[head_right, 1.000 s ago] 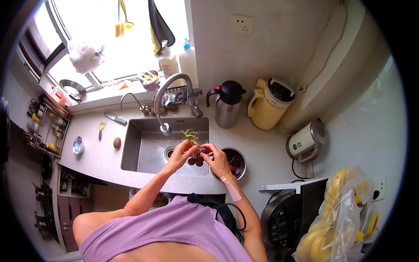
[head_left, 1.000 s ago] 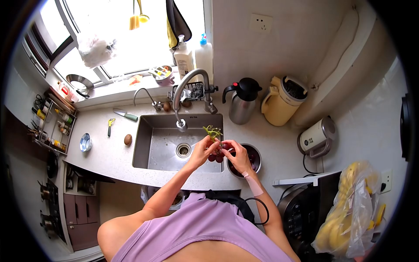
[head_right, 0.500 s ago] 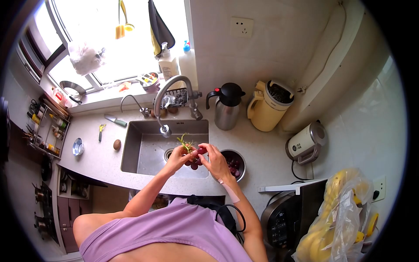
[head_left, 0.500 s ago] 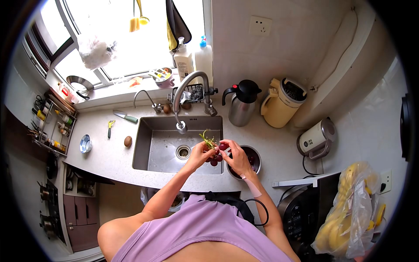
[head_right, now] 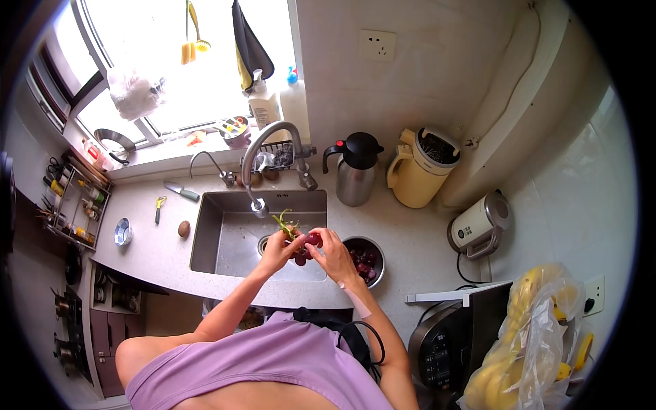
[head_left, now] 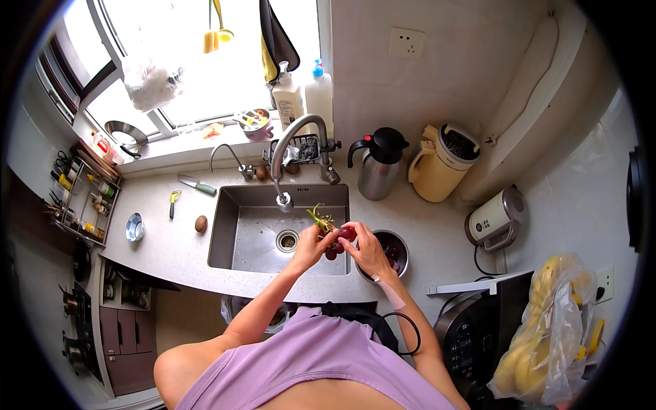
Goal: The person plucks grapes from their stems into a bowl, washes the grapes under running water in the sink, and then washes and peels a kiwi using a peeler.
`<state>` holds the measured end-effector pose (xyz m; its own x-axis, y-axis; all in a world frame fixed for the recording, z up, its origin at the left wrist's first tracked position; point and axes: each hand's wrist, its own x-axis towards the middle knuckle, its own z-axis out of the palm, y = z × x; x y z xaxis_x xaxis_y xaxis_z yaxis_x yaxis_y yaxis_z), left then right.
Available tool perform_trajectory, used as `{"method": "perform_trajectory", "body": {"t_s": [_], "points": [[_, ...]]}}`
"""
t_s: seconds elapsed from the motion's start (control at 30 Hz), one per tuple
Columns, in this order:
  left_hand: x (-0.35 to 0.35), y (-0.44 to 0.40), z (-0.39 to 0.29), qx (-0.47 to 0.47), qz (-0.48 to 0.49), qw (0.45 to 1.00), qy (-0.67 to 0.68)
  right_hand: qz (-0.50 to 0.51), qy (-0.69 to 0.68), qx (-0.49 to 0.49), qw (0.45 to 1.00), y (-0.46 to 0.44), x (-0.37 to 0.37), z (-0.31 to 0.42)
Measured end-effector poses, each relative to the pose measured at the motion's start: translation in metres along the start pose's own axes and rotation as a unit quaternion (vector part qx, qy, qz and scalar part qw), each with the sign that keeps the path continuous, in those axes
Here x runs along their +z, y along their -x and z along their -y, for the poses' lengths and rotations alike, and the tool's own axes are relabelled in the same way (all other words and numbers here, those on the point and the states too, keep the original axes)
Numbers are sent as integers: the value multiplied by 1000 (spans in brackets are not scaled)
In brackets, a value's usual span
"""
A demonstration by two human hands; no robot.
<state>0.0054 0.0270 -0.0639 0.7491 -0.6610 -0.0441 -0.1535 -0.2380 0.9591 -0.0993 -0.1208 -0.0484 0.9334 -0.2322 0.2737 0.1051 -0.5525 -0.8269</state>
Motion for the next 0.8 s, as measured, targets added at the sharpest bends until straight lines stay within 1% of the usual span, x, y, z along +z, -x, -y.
{"method": "perform_trajectory", "body": {"t_s": [0.1,0.13,0.17,0.2,0.27,0.3,0.37,0.4,0.43,0.47,0.5,0.53,0.57,0.6,0.67,0.7,0.73,0.77,0.8], "points": [[3,-3,3,36,-12,998,-46,-14,8,6,1000,1,2,-3],[4,-3,4,57,-19,996,-68,-13,-3,35,999,1,2,-3],[7,-3,5,57,-20,996,-68,-13,-14,63,998,1,3,-4],[9,-1,1,66,-22,996,-55,-14,-13,62,998,2,4,-6],[14,1,-6,75,-23,996,-41,-27,-39,116,992,3,7,-14],[16,2,-10,86,-23,995,-37,-28,-38,116,992,4,10,-22],[20,0,-1,105,-12,993,-43,-31,-129,152,979,6,14,-39],[20,1,-6,106,-11,993,-43,-32,-128,152,980,7,12,-44],[21,3,-13,123,-15,990,-66,28,-264,240,934,8,8,-48],[22,5,-17,140,-19,986,-88,87,-391,320,858,9,6,-52],[24,4,-14,141,-18,986,-88,87,-417,336,840,8,1,-38],[25,2,-9,156,-19,981,-117,86,-416,336,840,9,2,-43],[27,1,-5,171,-21,974,-146,86,-461,367,803,11,4,-54],[27,0,-4,172,-22,974,-145,85,-504,396,763,13,5,-64],[23,-2,-2,139,-57,980,-129,59,-549,404,729,18,2,-84],[17,-2,-6,134,-52,983,-111,74,-448,394,799,25,1,-111],[12,-4,-4,134,-53,983,-110,-6,-120,341,932,31,4,-116],[7,-5,-1,115,-45,987,-106,-21,60,315,947,38,5,-121],[3,-6,3,97,-36,989,-102,-35,237,279,930,45,4,-123]]}}
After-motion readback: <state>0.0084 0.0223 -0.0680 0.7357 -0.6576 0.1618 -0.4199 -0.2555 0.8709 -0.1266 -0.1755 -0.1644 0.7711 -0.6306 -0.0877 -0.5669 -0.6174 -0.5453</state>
